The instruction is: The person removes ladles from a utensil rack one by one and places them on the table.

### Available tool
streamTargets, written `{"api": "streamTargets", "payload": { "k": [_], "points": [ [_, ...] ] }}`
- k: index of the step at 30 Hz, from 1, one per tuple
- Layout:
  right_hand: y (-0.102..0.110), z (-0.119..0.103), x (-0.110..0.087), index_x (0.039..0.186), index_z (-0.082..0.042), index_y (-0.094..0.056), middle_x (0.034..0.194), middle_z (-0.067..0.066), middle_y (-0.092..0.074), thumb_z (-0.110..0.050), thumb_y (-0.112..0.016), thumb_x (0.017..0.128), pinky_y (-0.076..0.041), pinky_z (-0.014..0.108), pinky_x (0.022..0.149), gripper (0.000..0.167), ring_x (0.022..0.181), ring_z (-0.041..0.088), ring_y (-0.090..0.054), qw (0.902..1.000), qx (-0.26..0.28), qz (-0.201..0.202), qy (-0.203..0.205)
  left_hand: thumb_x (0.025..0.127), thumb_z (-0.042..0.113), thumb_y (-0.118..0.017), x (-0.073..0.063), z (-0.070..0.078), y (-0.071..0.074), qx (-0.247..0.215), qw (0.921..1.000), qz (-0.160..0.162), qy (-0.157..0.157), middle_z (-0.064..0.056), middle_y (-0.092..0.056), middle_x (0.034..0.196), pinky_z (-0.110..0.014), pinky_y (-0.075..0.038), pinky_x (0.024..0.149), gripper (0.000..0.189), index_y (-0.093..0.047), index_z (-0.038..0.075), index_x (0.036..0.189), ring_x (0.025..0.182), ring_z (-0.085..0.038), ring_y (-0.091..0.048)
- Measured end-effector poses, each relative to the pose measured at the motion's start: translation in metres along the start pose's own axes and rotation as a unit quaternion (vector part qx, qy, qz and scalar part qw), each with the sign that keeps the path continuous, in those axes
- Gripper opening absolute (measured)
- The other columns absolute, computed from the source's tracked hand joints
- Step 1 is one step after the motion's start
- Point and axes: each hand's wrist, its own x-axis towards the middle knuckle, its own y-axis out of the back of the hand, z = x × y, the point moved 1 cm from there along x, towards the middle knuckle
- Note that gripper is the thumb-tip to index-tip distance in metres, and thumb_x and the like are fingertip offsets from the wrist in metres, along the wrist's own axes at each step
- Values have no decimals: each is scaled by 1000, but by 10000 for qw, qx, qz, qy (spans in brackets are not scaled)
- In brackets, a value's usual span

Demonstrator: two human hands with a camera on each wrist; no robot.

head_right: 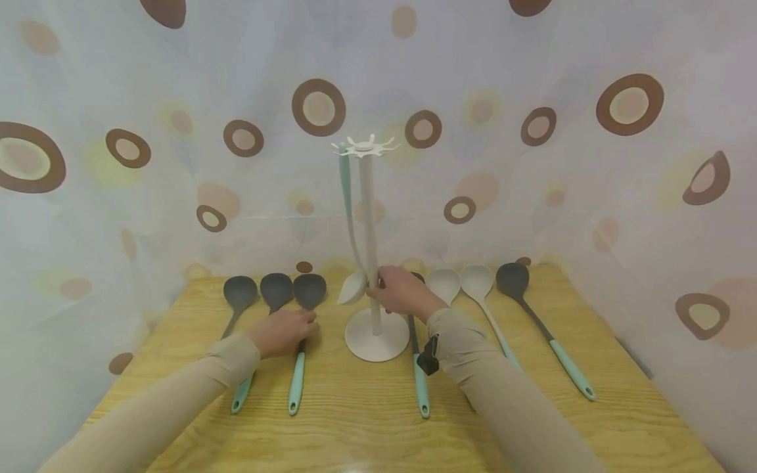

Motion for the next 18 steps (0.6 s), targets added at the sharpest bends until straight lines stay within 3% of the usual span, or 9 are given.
{"api": "streamTargets", "payload": {
  "k": [2, 4, 9, 13, 18],
  "points": [
    [0, 0, 1, 119, -3, -64, 102, 11, -72, -24, -59, 102, -52, 31, 58, 27, 63, 17, -64, 10000, -64, 26, -23, 92, 9, -73, 0, -1, 1, -555, 9979, -84, 315, -2, -62, 95, -25, -51, 57, 12, -68, 13, 102, 75, -13, -61],
    [-1, 0, 1, 118, -4, -64, 100, 10, -72, -25, -59, 102, -52, 31, 57, 27, 62, 17, -64, 9999, -123, 63, -60, 95, 11, -69, 0, -1, 2, -1238, 9889, -229, 793, -2, -63, 93, -26, -50, 59, 9, -67, 11, 104, 71, -12, -60],
    [-1, 0, 1, 115, -4, -65, 96, 10, -71, -25, -59, 102, -51, 31, 56, 26, 61, 16, -62, 9998, -157, 121, -62, 99, 18, -63, 4, 0, 7, -2619, 9465, -698, 1750, -1, -61, 80, -30, -46, 63, 12, -65, 7, 104, 64, -12, -52],
    [-2, 1, 0, 114, -4, -65, 95, 10, -71, -26, -59, 102, -51, 31, 56, 25, 62, 17, -63, 9999, -100, 115, -45, 97, 15, -65, 6, 1, 3, -3178, 9216, -831, 2069, -2, -62, 80, -32, -46, 64, 8, -67, 7, 98, 65, -14, -52],
    [-2, 0, -1, 115, -4, -64, 96, 10, -71, -25, -59, 102, -51, 32, 56, 26, 62, 18, -63, 9999, -44, 102, -37, 94, 13, -66, 8, 0, 2, -3425, 9047, -878, 2377, -7, -68, 95, -34, -49, 68, 9, -69, 7, 100, 72, -15, -56]
  ]
}}
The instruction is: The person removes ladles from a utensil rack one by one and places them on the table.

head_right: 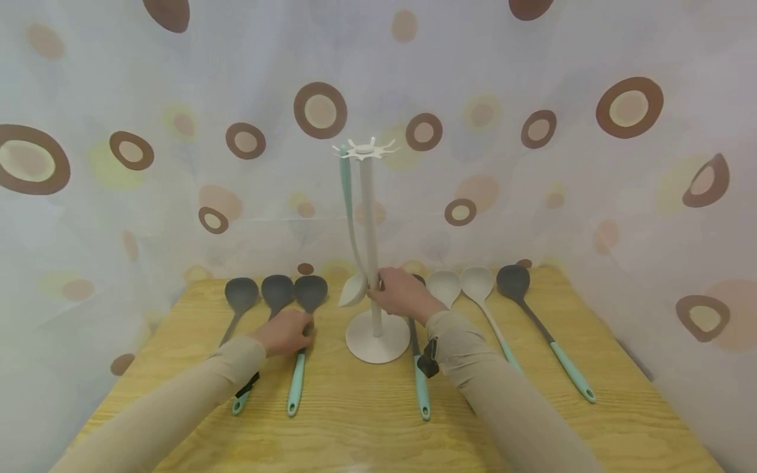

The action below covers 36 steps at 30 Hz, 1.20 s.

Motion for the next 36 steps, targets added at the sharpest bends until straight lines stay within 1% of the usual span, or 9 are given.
{"api": "streamTargets", "payload": {
  "k": [5, 10, 14, 17, 20, 24, 27, 32, 36],
  "points": [
    [-3, 0, 1, 112, -5, -64, 90, 8, -69, -26, -59, 101, -51, 30, 55, 25, 62, 17, -62, 9998, -114, 141, -128, 93, 11, -66, 0, -3, -1, -91, 9998, 65, 133, -8, -70, 103, -36, -52, 73, 11, -70, 7, 103, 81, -17, -62],
    [-7, -1, -1, 98, -8, -64, 78, 5, -66, -32, -62, 98, -45, 29, 52, 24, 61, 17, -58, 9972, -439, 511, -336, 93, 9, -65, -2, -4, -1, -97, 9998, 142, 63, -9, -71, 103, -37, -53, 74, 11, -70, 7, 103, 84, -18, -63],
    [-9, -3, -3, 91, -9, -63, 74, 3, -63, -37, -64, 98, -42, 29, 51, 28, 59, 17, -55, 9944, -668, 738, -355, 95, 11, -65, -2, -3, 0, 9, 9997, 228, -36, -5, -68, 90, -34, -48, 67, 7, -70, 8, 96, 72, -15, -56],
    [-10, -4, -3, 90, -10, -62, 73, 4, -63, -36, -63, 99, -42, 29, 51, 28, 60, 17, -55, 9938, -714, 793, -317, 96, 14, -63, -2, -1, 3, 86, 9995, 313, 35, -3, -62, 78, -32, -42, 62, 8, -67, 8, 91, 64, -13, -49],
    [-9, -4, -2, 89, -9, -62, 74, 5, -62, -33, -62, 99, -42, 29, 52, 26, 60, 17, -55, 9943, -694, 757, -300, 97, 14, -61, 0, 3, 8, 135, 9982, 583, 77, -2, -61, 75, -33, -44, 62, 11, -68, 6, 96, 60, -12, -49],
    [-7, -5, -2, 92, -8, -63, 77, 6, -64, -31, -62, 99, -43, 29, 53, 25, 63, 18, -57, 9961, -555, 614, -313, 99, 15, -58, 4, 17, 24, 49, 9935, 1135, -9, -3, -67, 81, -35, -50, 66, 15, -69, 6, 104, 63, -13, -56],
    [-5, -5, -1, 96, -7, -65, 81, 6, -66, -30, -62, 99, -43, 29, 55, 24, 66, 18, -58, 9973, -452, 491, -315, 100, 16, -55, 8, 34, 40, -327, 9872, 1559, -66, -3, -68, 87, -36, -52, 68, 19, -69, 8, 110, 68, -15, -60],
    [-1, -4, 2, 95, -7, -65, 81, 6, -67, -29, -62, 99, -45, 29, 56, 23, 65, 17, -58, 9988, -295, 287, -252, 101, 29, -54, 13, 66, 70, -1065, 9684, 2243, -230, -3, -69, 103, -36, -56, 72, 31, -66, 13, 124, 84, -15, -66],
    [1, -3, 3, 94, -7, -65, 79, 8, -67, -27, -61, 99, -46, 29, 57, 21, 63, 18, -58, 9996, -98, 149, -218, 102, 42, -55, 19, 89, 89, -1199, 9558, 2623, -566, -4, -70, 106, -35, -57, 72, 40, -64, 12, 127, 86, -15, -68]
  ]
}}
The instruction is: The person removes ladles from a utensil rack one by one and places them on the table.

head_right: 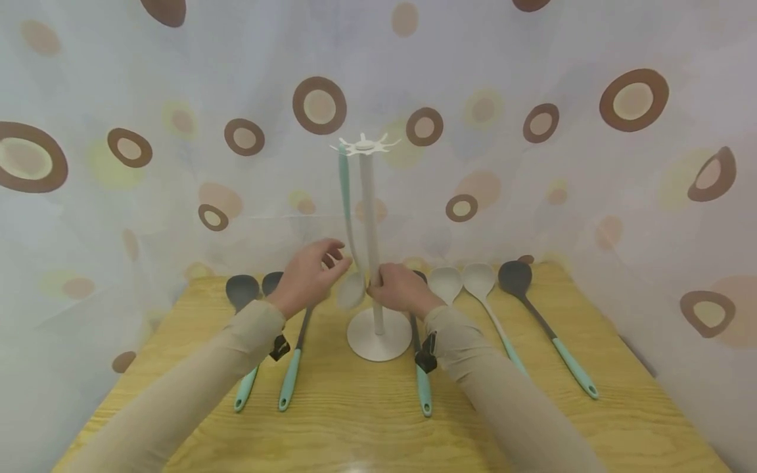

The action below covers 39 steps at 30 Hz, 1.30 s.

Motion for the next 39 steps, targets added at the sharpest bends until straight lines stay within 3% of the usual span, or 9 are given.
{"api": "streamTargets", "payload": {
  "k": [6, 12, 30, 39],
  "points": [
    [1, 2, 2, 100, -8, -66, 78, 7, -67, -25, -59, 99, -48, 30, 56, 18, 62, 18, -60, 9998, 94, -191, 4, 101, 38, -59, 17, 24, 5, -24, 9985, 448, -308, 1, -69, 93, -32, -55, 70, 27, -68, 13, 108, 80, -12, -65],
    [4, 1, 3, 102, -8, -66, 82, 10, -70, -23, -59, 99, -48, 31, 52, 18, 58, 26, -65, 9990, 156, -404, 110, 101, 26, -62, 21, 31, 5, -113, 9963, 722, -462, 0, -68, 83, -30, -51, 64, 17, -68, 13, 93, 70, -13, -60],
    [5, 1, 2, 100, -8, -67, 90, 14, -71, -21, -62, 97, -50, 33, 57, 14, 61, 25, -67, 9989, 140, -428, 128, 103, 24, -59, 16, 28, 10, -751, 9925, 920, -304, 1, -64, 78, -30, -48, 63, 18, -68, 10, 95, 68, -14, -57],
    [4, 3, 2, 102, -9, -67, 88, 10, -70, -22, -62, 97, -51, 33, 56, 15, 58, 22, -64, 9990, 197, -388, 93, 100, 17, -64, 13, 19, 17, -1053, 9863, 1156, -532, -6, -71, 86, -33, -52, 67, 12, -70, 7, 102, 74, -16, -64]
  ]
}}
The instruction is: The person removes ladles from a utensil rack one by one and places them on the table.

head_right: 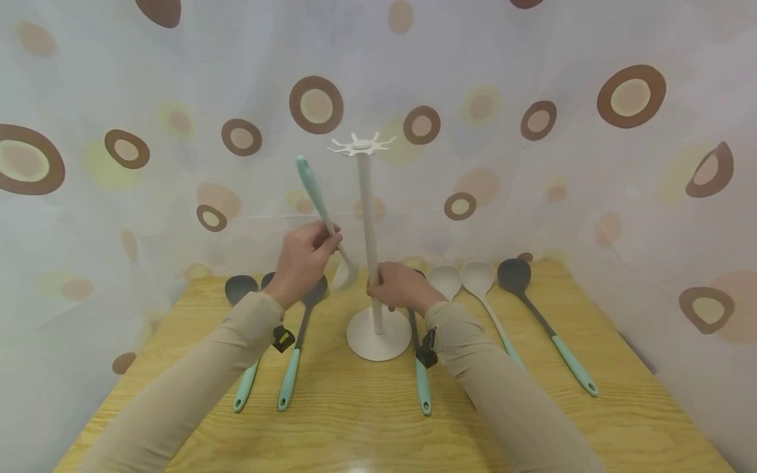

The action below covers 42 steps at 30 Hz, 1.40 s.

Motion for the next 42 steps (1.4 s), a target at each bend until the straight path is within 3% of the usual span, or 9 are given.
{"api": "streamTargets", "payload": {
  "k": [5, 11, 18, 22, 28, 31, 34, 38, 42],
  "points": [
    [0, -1, -1, 103, -8, -66, 89, 10, -71, -21, -61, 97, -51, 33, 57, 15, 59, 24, -65, 10000, 6, 18, 59, 98, 15, -68, -7, -7, 2, 151, 9991, -215, -323, -5, -71, 95, -33, -55, 71, 11, -73, 6, 102, 82, -17, -68],
    [-1, -2, -2, 104, -9, -66, 90, 10, -71, -22, -61, 98, -52, 34, 59, 15, 61, 24, -66, 10000, 14, 41, 17, 94, 17, -72, -20, -19, -4, 822, 9918, -725, -664, 1, -64, 96, -29, -56, 75, 8, -75, 11, 92, 86, -14, -65],
    [-4, 1, -2, 102, -10, -67, 88, 8, -70, -22, -60, 97, -52, 34, 57, 14, 59, 23, -66, 9999, 8, 88, 130, 95, 15, -70, -36, -39, -16, 1098, 9843, -1246, -598, 2, -62, 95, -24, -51, 67, 10, -70, 13, 85, 75, -8, -56],
    [-3, 0, -3, 101, -10, -67, 88, 9, -71, -21, -60, 98, -51, 34, 57, 14, 58, 23, -65, 9999, 2, 89, 138, 95, 12, -71, -44, -50, -24, 1195, 9797, -1475, -644, 3, -61, 94, -23, -50, 67, 5, -73, 12, 90, 73, -7, -53],
    [-2, 0, -3, 102, -10, -66, 89, 8, -71, -22, -60, 98, -49, 33, 58, 15, 64, 31, -68, 9999, -40, 121, 74, 97, 6, -66, -53, -63, -34, 1510, 9647, -1880, -1058, 0, -59, 99, -23, -52, 72, 15, -76, 10, 107, 82, -11, -60],
    [-3, 1, -2, 103, -10, -66, 90, 8, -71, -23, -60, 98, -49, 33, 58, 15, 65, 32, -69, 9999, -73, 126, 86, 94, -5, -64, -57, -67, -38, 1729, 9539, -2034, -1375, -2, -60, 103, -22, -54, 74, 24, -75, 11, 110, 87, -14, -65],
    [-5, 3, -1, 103, -12, -66, 91, 7, -71, -24, -60, 98, -49, 33, 57, 15, 67, 33, -70, 9998, -109, 142, 123, 92, -10, -64, -61, -71, -42, 1986, 9402, -2093, -1812, -4, -61, 102, -21, -53, 70, 29, -75, 11, 108, 81, -14, -65],
    [-5, 5, -1, 102, -13, -66, 92, 5, -71, -25, -60, 99, -49, 34, 57, 14, 67, 34, -70, 9997, -80, 174, 121, 95, -5, -64, -65, -75, -47, 2333, 9210, -2037, -2363, -5, -58, 97, -19, -47, 61, 20, -74, 11, 103, 69, -9, -59],
    [-5, 6, -1, 102, -13, -66, 94, 5, -71, -24, -59, 99, -50, 34, 57, 14, 63, 28, -68, 9997, -45, 194, 123, 96, 1, -64, -67, -78, -51, 2665, 9057, -1961, -2651, -4, -59, 94, -19, -46, 58, 13, -73, 10, 100, 66, -7, -57]
  ]
}}
